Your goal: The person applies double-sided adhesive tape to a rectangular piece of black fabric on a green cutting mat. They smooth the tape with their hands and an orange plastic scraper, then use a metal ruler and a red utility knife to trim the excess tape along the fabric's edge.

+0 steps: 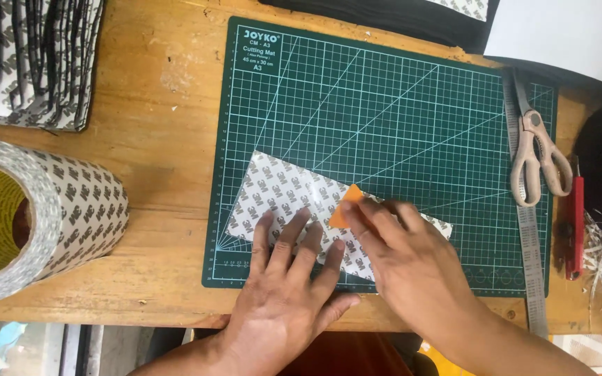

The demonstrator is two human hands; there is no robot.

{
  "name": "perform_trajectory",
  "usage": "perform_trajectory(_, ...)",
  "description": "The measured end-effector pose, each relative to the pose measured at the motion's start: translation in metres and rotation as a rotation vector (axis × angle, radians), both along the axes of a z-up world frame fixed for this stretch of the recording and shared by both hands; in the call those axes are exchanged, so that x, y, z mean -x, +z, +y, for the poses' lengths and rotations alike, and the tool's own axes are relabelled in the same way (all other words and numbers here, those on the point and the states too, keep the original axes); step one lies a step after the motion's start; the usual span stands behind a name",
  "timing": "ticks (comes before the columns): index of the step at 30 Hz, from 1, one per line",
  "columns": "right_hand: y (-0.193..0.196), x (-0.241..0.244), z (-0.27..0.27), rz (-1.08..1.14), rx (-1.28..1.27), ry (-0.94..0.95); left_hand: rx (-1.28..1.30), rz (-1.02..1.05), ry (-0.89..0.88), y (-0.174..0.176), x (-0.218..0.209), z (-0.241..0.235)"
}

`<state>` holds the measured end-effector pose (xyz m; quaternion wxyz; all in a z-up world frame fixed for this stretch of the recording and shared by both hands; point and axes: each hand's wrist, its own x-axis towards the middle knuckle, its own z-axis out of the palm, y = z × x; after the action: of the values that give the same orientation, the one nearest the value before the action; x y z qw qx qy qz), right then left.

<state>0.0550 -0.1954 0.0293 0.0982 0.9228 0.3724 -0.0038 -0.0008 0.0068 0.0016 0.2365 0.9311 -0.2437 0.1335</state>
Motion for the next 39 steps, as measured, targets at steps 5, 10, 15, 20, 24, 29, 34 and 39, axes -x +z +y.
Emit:
perform_trajectory(5, 0.003, -0.022, 0.026, -0.058, 0.060, 0.092, -0.005, 0.025, 0.008, -0.002, 0.001, 0.000)
perform_trajectory(10, 0.006, -0.040, 0.048, 0.057, 0.030, 0.086, 0.042, 0.024, -0.013, -0.002, 0.001, 0.001)
perform_trajectory(15, 0.005, -0.051, 0.061, 0.196, -0.027, 0.073, 0.045, 0.039, -0.004, 0.003, -0.001, 0.001)
perform_trajectory(20, 0.000, -0.045, 0.035, 0.156, -0.038, 0.087, 0.066, 0.039, 0.022, 0.001, -0.001, 0.000)
perform_trajectory(24, -0.001, -0.025, -0.004, 0.064, 0.069, 0.071, 0.074, 0.020, 0.017, 0.004, -0.002, 0.000)
perform_trajectory(29, 0.000, -0.003, -0.041, 0.036, 0.107, -0.002, 0.085, 0.009, 0.010, 0.007, -0.004, -0.001)
perform_trajectory(34, 0.001, 0.015, -0.070, 0.031, 0.093, -0.115, 0.081, 0.031, 0.005, 0.007, -0.003, 0.000)
perform_trajectory(39, 0.000, 0.027, -0.097, -0.061, 0.037, -0.147, 0.085, 0.047, -0.008, 0.006, -0.002, 0.000)
